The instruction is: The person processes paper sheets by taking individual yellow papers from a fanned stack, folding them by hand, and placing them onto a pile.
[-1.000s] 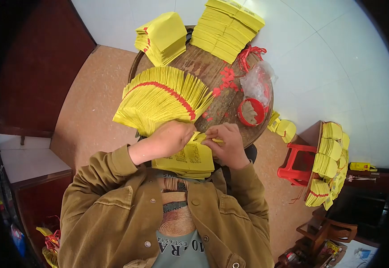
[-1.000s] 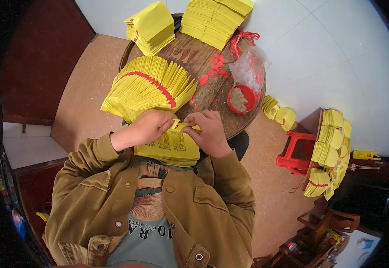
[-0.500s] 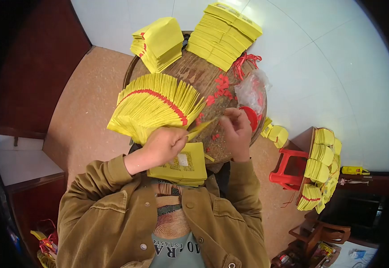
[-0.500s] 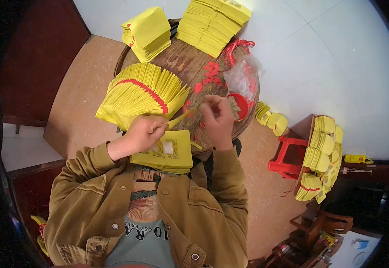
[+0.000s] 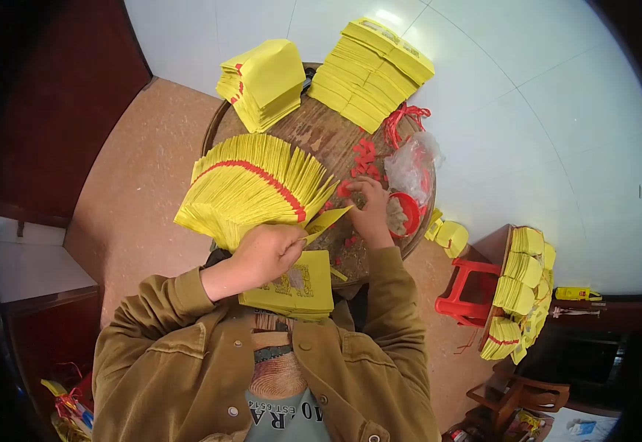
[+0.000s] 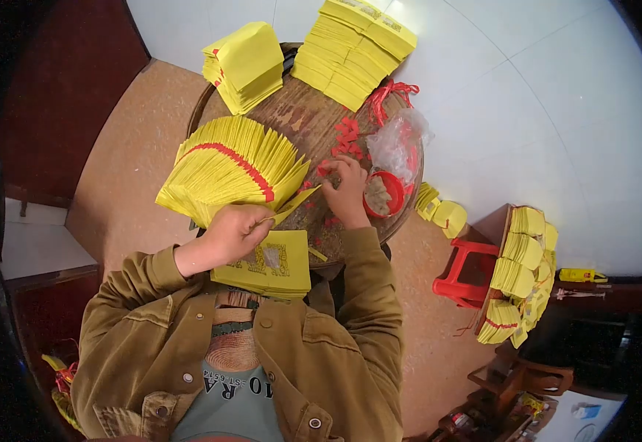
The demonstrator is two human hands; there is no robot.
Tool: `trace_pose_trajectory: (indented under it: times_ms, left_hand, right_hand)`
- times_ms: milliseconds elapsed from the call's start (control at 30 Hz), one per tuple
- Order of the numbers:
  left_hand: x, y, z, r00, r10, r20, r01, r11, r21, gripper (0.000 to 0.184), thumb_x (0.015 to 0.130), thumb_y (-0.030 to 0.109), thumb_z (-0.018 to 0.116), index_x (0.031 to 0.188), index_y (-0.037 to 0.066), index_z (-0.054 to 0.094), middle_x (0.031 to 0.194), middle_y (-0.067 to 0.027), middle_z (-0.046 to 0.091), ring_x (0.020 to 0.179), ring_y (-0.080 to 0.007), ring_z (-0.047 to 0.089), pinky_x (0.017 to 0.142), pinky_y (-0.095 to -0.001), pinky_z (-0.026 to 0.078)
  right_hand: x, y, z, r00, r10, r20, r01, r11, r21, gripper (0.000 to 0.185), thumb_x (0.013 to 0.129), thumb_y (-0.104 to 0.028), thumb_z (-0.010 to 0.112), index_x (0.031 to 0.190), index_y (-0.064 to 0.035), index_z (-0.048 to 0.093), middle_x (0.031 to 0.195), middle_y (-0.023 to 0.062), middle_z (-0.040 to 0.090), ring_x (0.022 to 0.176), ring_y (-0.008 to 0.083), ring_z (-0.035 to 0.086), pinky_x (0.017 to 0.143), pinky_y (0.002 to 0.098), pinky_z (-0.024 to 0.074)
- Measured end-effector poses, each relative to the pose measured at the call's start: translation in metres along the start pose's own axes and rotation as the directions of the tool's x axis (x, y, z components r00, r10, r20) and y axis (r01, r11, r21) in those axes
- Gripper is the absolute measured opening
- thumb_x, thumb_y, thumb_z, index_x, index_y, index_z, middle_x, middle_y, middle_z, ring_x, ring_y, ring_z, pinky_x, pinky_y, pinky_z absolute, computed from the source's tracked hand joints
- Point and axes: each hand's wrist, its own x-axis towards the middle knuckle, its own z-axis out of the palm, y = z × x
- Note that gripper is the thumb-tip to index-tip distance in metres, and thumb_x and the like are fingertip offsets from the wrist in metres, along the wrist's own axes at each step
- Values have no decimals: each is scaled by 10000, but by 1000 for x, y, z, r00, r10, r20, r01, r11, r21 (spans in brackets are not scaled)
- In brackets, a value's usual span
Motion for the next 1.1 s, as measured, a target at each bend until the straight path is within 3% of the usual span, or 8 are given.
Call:
trace_pose_trajectory:
  times_ms: [67,233,267,333,400,767,900,1100]
  left_hand:
    - [0,0,1,1000,-6,7,6,1000,-11,97,863,55,621,896,-3,691,792,-131,703,670,-323,632,647,-390,506]
    - [1,0,5,999,42,-16,-41,998,41,113,861,61,626,916,0,703,817,-130,711,692,-325,641,662,-393,512]
    - [1,-1,6,999,43,-13,-43,998,41,113,861,61,626,916,0,703,817,-130,711,692,-325,641,662,-393,512]
    - [0,-3,8,999,33,-2,-33,998,51,115,858,63,628,920,4,706,825,-129,713,693,-325,642,663,-394,513]
    - [-1,-5,8,1000,20,7,-20,998,63,116,856,64,631,923,8,708,833,-127,715,695,-326,642,665,-395,513]
    - [0,1,3,1000,-12,-1,12,999,39,98,853,63,634,904,16,702,818,-113,703,681,-318,627,663,-383,511]
    - [2,3,2,1000,5,31,-5,1000,21,94,859,58,632,901,12,702,813,-111,697,679,-307,621,664,-376,509]
    - [1,0,5,1000,11,24,-11,1000,26,90,863,52,630,898,9,701,817,-109,698,686,-297,625,667,-372,509]
  right_hand:
    - [-10,-5,-11,991,120,64,-134,936,325,329,836,-126,681,1165,-127,690,1370,66,565,1212,297,512,957,426,436]
    - [-30,-29,-25,898,389,208,-422,621,661,349,813,-154,708,1161,-140,692,1356,70,570,1202,304,510,987,441,418]
    - [-36,-31,-21,897,391,207,-423,620,661,349,813,-154,708,1161,-140,692,1356,70,570,1202,304,510,987,441,418]
    - [-51,-30,-3,984,177,16,-177,973,149,367,802,-149,727,1167,-140,690,1327,73,584,1183,305,513,985,449,416]
    - [-63,-27,13,993,-121,-5,106,887,-449,387,791,-145,747,1173,-141,687,1297,75,598,1164,306,515,982,457,415]
    - [-40,-29,7,975,204,-85,-207,978,-32,227,837,-104,704,1058,-139,739,1263,35,612,1122,286,529,934,436,425]
    - [-52,-19,-21,948,305,93,-316,858,406,171,839,-102,701,998,-130,756,1199,29,630,1062,277,551,931,397,432]
    - [-63,-35,-29,990,139,-11,-127,931,343,213,812,-118,742,1023,-101,764,1196,27,643,1025,282,575,905,351,453]
